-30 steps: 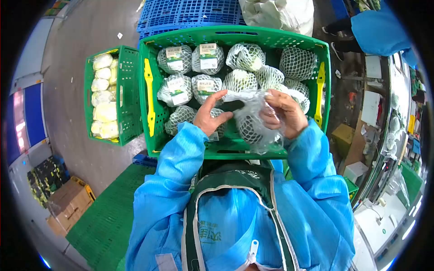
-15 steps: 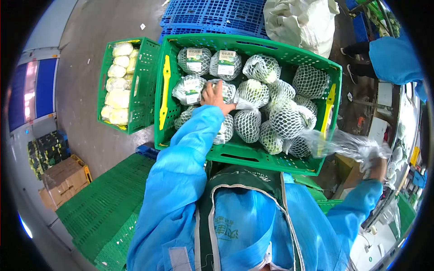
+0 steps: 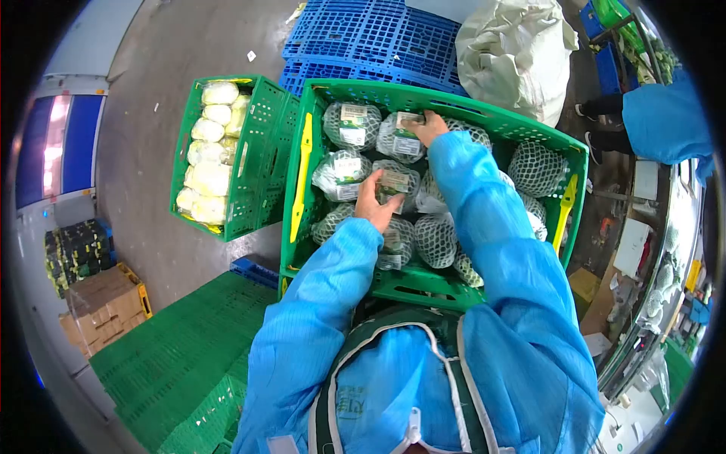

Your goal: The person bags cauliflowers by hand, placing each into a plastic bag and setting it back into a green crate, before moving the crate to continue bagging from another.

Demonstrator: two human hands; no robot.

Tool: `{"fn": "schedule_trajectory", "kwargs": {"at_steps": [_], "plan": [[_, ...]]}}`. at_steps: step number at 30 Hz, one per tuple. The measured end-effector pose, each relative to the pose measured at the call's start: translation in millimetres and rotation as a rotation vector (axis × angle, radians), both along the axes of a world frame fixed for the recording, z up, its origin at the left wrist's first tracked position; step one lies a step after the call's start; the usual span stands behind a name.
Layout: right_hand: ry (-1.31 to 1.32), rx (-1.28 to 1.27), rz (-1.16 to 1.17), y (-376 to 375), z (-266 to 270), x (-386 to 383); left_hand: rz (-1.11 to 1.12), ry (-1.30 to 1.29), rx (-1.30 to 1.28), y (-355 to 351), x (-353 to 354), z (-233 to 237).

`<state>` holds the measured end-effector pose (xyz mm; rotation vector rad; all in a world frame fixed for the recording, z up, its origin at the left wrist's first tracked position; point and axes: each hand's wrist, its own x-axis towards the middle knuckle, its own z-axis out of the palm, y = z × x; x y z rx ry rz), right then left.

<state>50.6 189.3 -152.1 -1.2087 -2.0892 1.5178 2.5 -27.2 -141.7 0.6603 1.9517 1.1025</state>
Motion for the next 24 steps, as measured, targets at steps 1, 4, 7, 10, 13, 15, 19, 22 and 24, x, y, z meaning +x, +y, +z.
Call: {"fn": "schedule_trajectory", "kwargs": {"at_steps": [1, 4, 7, 10, 13, 15, 19, 22, 24], "plan": [[-0.068, 0.17, -0.042, -13.0, -5.7, -5.5, 0.097, -0.183, 0.065, -4.1, -4.9, -1.1], [-0.213, 0.638, -0.038, -63.8, -1.1, -0.4, 0.363, -0.673, 0.118, 9.5, -31.3, 20.0], [0.153, 0.189, 0.225, -105.7, 31.7, 26.8, 0.372, -0.78, -0.01, 25.0, -49.2, 26.1], [0.215, -0.201, -0.111, -110.9, 12.7, 31.9, 0.186, -0.61, -0.143, 41.0, -58.0, 10.3], [0.118, 0.406, -0.309, -58.0, 6.2, 22.7, -0.011, -0.283, -0.166, 44.3, -60.5, -36.2], [-0.136, 0.458, -0.179, -28.9, -2.4, 14.7, -0.011, -0.261, -0.102, 48.2, -57.6, -25.4], [-0.26, 0.49, -0.012, -24.5, -10.5, 22.8, -0.03, -0.206, -0.028, 59.8, -55.1, -23.2], [-0.054, 0.488, -0.109, -28.5, -23.6, 34.9, -0.144, 0.083, -0.133, 80.7, -58.7, -25.1], [-0.013, 0.48, -0.172, -30.0, -21.5, 40.1, -0.145, 0.219, -0.022, 94.8, -61.3, -43.5]]}}
